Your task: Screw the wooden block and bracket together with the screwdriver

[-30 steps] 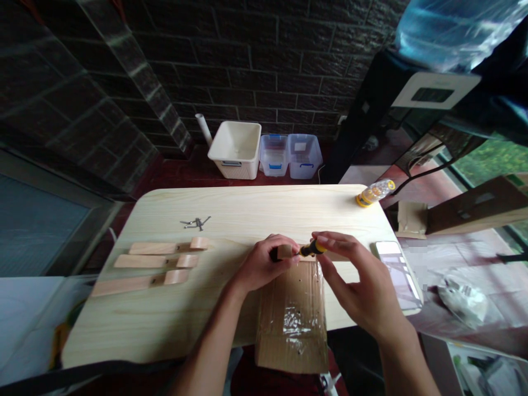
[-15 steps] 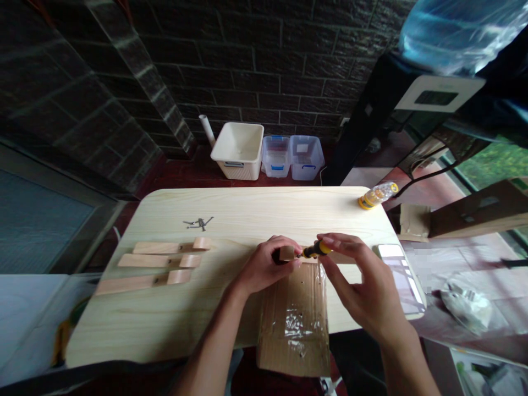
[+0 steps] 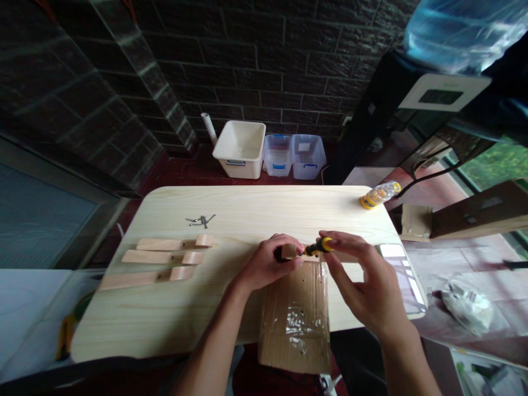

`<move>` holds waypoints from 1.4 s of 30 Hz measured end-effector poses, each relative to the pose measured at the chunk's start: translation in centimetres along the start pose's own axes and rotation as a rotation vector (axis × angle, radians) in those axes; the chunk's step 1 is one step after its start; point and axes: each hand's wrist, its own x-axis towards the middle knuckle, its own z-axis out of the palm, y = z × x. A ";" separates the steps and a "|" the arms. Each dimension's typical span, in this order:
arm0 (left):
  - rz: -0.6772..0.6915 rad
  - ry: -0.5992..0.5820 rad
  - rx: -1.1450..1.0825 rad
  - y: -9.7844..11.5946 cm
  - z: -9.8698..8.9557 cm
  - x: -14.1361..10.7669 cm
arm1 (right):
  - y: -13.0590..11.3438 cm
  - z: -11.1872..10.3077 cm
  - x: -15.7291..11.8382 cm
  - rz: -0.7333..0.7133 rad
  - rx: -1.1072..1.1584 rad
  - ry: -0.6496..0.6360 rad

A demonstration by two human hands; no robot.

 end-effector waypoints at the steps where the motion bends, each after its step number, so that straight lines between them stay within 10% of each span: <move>1: 0.003 -0.003 -0.003 0.0 0.0 0.0 | 0.1 0.0 0.0 -0.009 0.005 0.008; 42: -0.018 -0.022 -0.005 -0.2 0.0 0.1 | -0.1 -0.1 0.2 -0.005 0.064 0.002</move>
